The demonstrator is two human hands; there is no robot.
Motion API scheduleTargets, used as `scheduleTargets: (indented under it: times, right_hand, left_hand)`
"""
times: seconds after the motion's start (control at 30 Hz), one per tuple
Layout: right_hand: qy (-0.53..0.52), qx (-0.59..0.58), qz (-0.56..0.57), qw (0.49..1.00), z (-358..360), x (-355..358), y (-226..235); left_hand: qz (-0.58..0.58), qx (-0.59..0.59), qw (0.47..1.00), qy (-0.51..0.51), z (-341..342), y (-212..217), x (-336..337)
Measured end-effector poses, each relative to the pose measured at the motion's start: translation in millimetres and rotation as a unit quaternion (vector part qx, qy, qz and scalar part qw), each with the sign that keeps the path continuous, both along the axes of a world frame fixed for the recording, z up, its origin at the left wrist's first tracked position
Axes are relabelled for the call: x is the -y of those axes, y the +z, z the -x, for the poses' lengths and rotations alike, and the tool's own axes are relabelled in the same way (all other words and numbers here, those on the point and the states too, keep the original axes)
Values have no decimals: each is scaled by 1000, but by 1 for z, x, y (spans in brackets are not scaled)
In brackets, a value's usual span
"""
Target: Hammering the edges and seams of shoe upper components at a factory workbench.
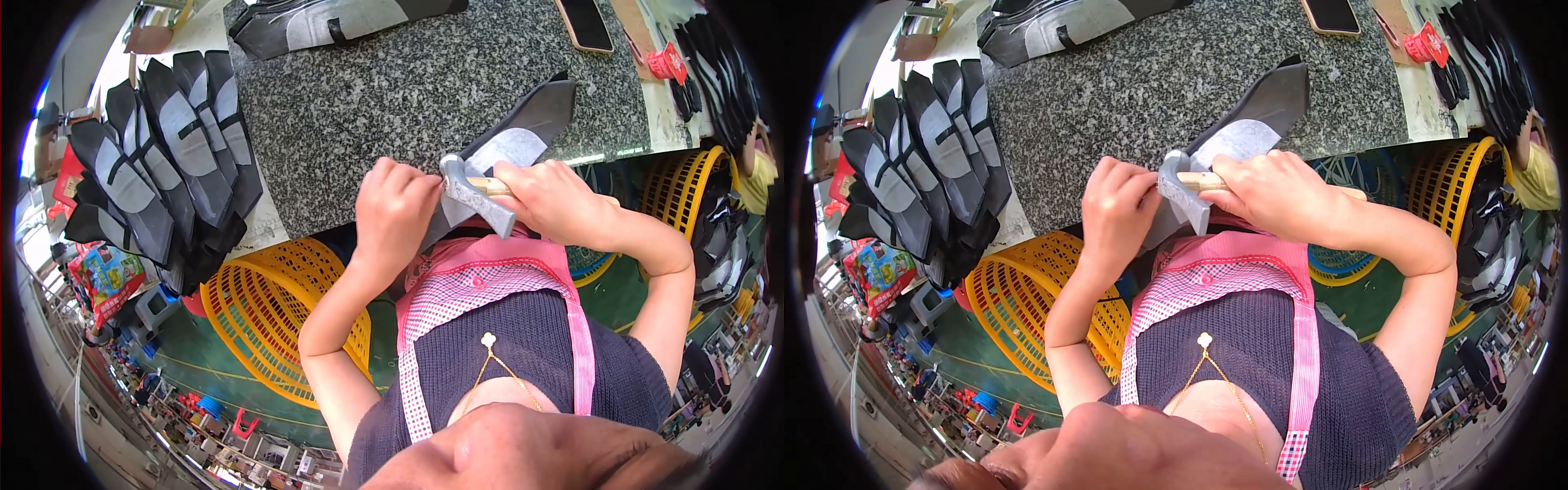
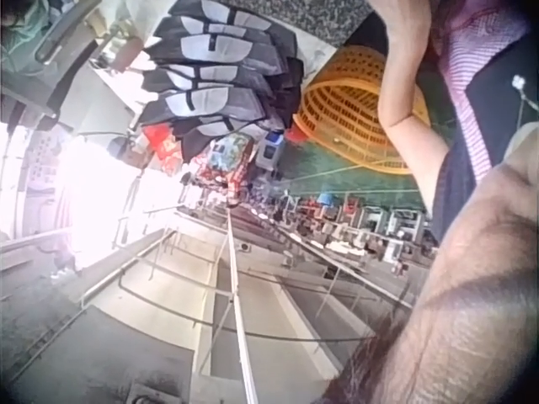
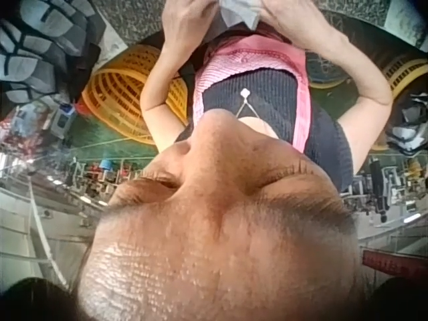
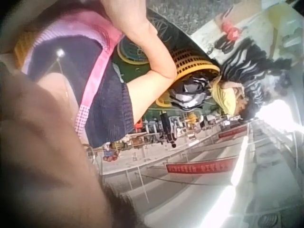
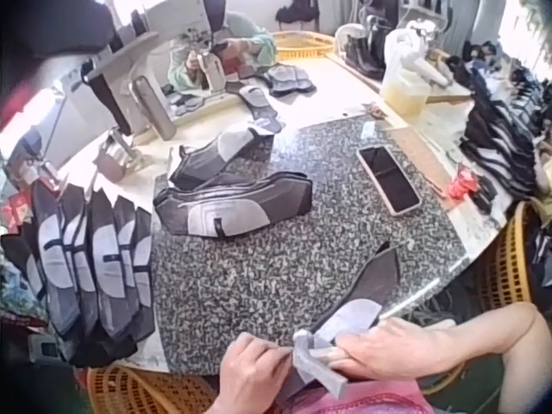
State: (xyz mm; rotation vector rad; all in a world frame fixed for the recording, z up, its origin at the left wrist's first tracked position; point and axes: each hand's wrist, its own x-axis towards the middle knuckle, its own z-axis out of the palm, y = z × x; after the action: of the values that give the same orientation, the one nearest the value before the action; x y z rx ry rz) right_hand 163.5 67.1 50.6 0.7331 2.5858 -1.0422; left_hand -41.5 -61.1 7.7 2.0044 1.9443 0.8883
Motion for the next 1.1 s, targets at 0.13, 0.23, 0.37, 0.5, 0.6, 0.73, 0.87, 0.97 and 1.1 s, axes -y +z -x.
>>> scheduleTargets:
  times: [0.13, 0.23, 0.37, 0.5, 0.6, 0.73, 0.87, 0.97, 1.1]
  right_hand:
    - [-11, -147, -26, 989, -1, -18, -10]
    - [-43, -190, 10, 981, 4, -12, 4]
    - [20, -71, 3, 997, -1, -5, -3]
    - [-94, -204, 10, 974, -13, -25, 0]
    - [-144, -232, 26, 962, -17, -21, 10]
    - [-78, -117, -43, 989, -33, -10, -20]
    - [-147, -139, 21, 979, -21, -30, -7]
    - [-115, -204, -40, 971, -20, -23, -4]
    - [-30, -120, -32, 992, -22, -21, -9]
  left_hand:
    - [16, 0, 1000, -7, 4, 1, 7]
    - [-12, -74, 997, -31, 3, -4, 12]
    - [-10, -73, 996, -57, 6, -5, 10]
    - [-23, -9, 999, -30, -6, -11, -3]
    - [-52, 9, 999, -5, -21, -18, -25]
    - [10, 34, 999, 15, -16, -4, -40]
    - [-7, -21, 1000, -20, -9, -4, -29]
    - [-50, -98, 994, -27, -15, -13, -19]
    - [-53, -141, 987, -52, -15, -12, -18]
